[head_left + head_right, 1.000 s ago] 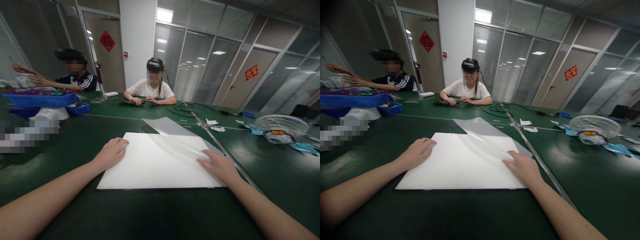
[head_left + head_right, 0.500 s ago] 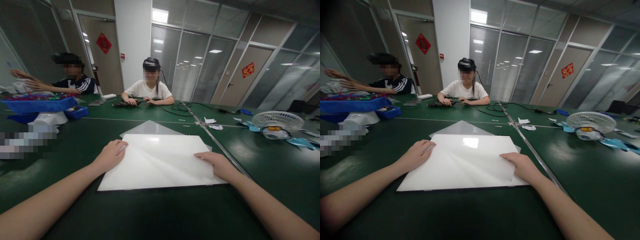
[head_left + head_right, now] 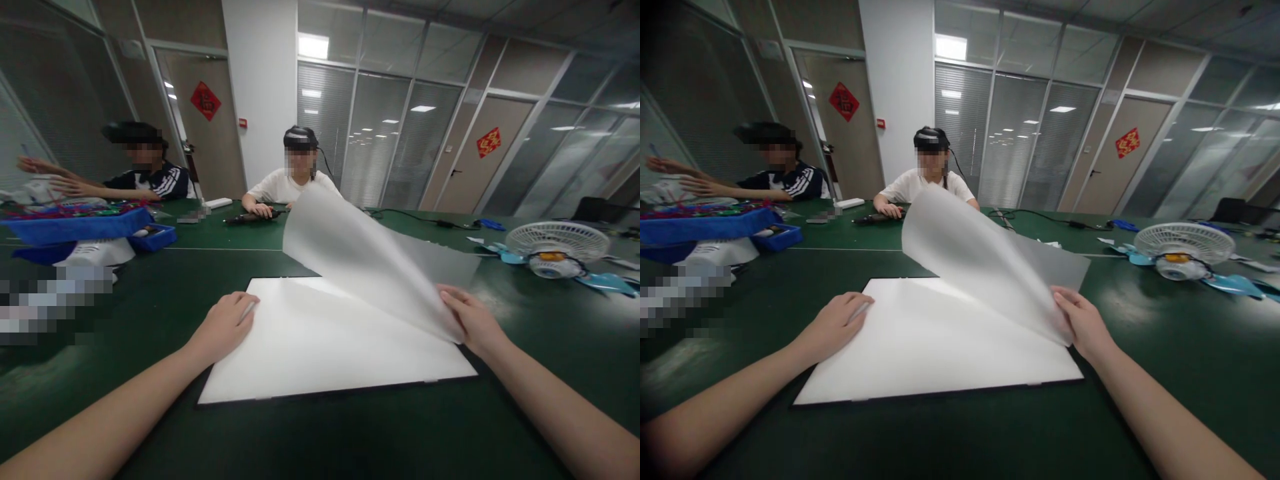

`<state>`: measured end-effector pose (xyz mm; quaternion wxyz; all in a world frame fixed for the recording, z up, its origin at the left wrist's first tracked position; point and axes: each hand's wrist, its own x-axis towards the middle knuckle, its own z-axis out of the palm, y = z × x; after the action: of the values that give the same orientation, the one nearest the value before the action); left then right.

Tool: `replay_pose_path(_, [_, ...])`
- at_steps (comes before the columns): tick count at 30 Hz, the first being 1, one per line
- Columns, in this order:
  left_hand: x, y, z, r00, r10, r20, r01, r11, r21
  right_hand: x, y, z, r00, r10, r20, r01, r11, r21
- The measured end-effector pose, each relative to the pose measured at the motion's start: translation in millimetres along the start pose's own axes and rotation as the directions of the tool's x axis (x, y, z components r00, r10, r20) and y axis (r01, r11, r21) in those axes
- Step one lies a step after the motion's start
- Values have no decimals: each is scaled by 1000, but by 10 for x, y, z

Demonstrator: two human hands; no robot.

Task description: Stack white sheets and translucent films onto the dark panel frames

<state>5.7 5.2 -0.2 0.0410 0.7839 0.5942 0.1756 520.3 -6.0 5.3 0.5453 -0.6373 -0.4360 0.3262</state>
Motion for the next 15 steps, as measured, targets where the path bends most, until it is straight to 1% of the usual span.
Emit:
replay_pose_path(2, [10, 1, 1, 1000, -1, 4, 1, 1000, 10, 39, 15, -70, 996, 40, 75, -36, 998, -50])
replay_pose_path(4, [22, 0, 5, 1000, -5, 6, 5, 999, 34, 47, -8, -119, 983, 86, 163, -66, 991, -120])
replay_pose_path(6, [29, -5, 10, 1000, -25, 14, 24, 999, 44, 39, -42, -141, 958, 144, 249, -99, 978, -186])
replay_pose_path(8, [28, -16, 16, 999, -40, 22, 40, 999, 34, 32, -59, -140, 930, 199, 309, -128, 964, -234])
replay_pose_path(10, [21, -31, 21, 999, -16, 28, 15, 999, 30, 29, -52, -128, 914, 224, 338, -143, 958, -250])
replay_pose_path(13, [17, -44, 18, 1000, 20, 19, -20, 999, 31, 26, -20, -113, 915, 201, 350, -124, 965, -230])
replay_pose_path(15, [24, -39, 6, 1000, 13, 9, -13, 1000, -2, 17, -9, -113, 915, 186, 358, -109, 969, -223])
